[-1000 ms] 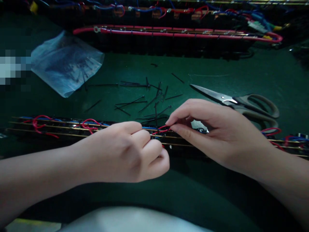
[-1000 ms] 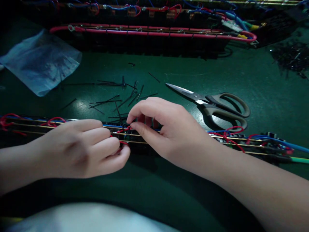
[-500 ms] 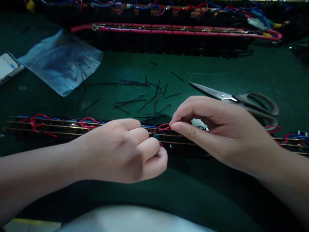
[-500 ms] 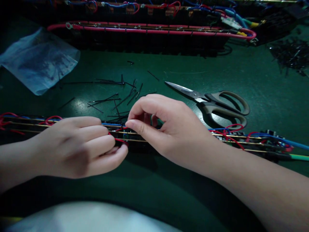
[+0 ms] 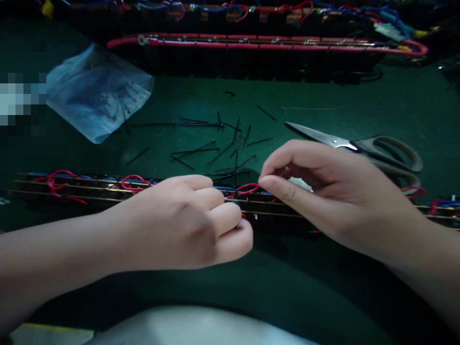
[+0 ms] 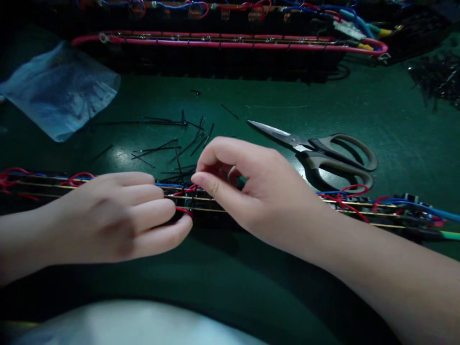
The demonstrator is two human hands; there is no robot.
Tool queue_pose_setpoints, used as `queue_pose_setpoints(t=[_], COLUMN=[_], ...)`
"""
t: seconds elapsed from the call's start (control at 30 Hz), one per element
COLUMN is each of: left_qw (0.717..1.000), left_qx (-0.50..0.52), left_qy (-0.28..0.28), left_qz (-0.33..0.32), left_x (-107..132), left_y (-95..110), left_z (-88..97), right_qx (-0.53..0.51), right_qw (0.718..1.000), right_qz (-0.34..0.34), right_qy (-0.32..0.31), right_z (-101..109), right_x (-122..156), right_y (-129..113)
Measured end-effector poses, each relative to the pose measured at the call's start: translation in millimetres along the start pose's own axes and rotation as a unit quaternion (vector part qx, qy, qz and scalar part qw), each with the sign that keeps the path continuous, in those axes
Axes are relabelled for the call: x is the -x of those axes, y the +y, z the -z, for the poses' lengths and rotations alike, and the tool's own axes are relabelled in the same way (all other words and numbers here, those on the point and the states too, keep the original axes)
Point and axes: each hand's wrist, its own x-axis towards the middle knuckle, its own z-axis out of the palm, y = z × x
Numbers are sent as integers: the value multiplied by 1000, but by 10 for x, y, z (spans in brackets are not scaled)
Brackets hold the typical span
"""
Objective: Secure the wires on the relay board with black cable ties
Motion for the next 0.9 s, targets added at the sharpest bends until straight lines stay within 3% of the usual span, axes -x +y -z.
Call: queue_pose_setpoints(t=[0.17,0.9], left_qw=[1000,999], left_qx=[9,14], left_qy=[-10,30], left_qz=[1,12], left_x=[6,1], left_y=[2,2], left_z=[22,-20], right_qx=[65,83], right_qw=[997,996], right_qz=[25,31], right_qy=[-25,-19], right_z=[-17,-40], right_x=[-19,-19], right_y=[29,22])
